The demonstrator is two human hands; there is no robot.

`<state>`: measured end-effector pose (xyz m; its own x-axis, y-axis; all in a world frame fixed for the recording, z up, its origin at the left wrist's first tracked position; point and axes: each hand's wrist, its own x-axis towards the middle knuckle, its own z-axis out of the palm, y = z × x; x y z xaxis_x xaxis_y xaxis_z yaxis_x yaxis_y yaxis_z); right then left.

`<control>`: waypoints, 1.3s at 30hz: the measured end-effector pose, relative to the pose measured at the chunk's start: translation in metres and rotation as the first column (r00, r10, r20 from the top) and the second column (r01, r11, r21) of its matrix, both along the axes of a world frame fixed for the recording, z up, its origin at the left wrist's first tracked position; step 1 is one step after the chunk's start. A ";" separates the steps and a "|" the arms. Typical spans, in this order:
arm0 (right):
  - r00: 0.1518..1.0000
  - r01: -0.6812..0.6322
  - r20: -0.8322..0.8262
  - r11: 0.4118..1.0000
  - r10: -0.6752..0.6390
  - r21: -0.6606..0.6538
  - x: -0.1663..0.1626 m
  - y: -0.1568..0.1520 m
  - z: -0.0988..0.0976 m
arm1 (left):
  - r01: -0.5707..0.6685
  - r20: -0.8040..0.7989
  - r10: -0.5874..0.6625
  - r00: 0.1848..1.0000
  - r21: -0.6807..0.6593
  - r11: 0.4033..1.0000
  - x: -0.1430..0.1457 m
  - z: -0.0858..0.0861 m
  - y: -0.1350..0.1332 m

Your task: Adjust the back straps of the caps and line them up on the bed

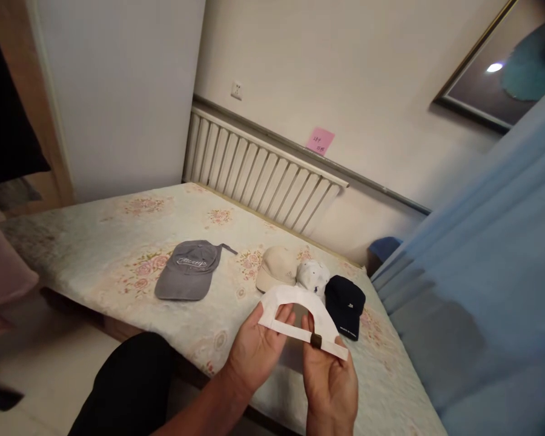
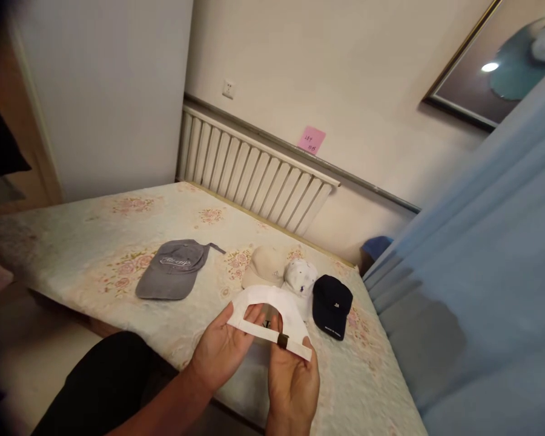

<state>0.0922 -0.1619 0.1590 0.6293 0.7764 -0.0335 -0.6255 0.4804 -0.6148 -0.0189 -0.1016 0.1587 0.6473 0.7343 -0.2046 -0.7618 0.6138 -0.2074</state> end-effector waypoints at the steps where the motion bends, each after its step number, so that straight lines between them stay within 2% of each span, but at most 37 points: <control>1: 1.000 0.010 -0.015 1.000 -0.010 0.008 0.001 -0.002 0.000 | 0.005 0.005 -0.005 1.000 0.004 1.000 0.000 0.000 -0.001; 13: 0.981 -0.014 -0.191 0.997 0.029 0.077 0.003 -0.013 0.003 | 0.013 -0.035 -0.011 0.999 0.053 0.998 0.000 0.003 -0.008; 24: 0.973 0.005 -0.232 0.996 0.015 0.084 0.010 -0.014 0.001 | 0.024 -0.049 -0.018 0.999 0.122 0.992 0.008 -0.004 -0.006; 29: 0.979 -0.052 -0.192 0.992 0.074 0.118 0.007 -0.018 0.003 | 0.047 -0.026 -0.043 0.999 0.173 0.984 0.011 -0.007 -0.004; 35: 0.977 -0.120 -0.156 0.981 0.143 0.152 0.000 -0.022 0.016 | 0.035 -0.077 -0.024 0.997 0.136 0.990 0.009 -0.003 -0.004; 39: 0.986 -0.120 -0.093 0.976 0.138 0.181 -0.003 -0.020 0.015 | 0.028 -0.085 -0.018 0.996 0.124 0.992 0.007 -0.002 -0.003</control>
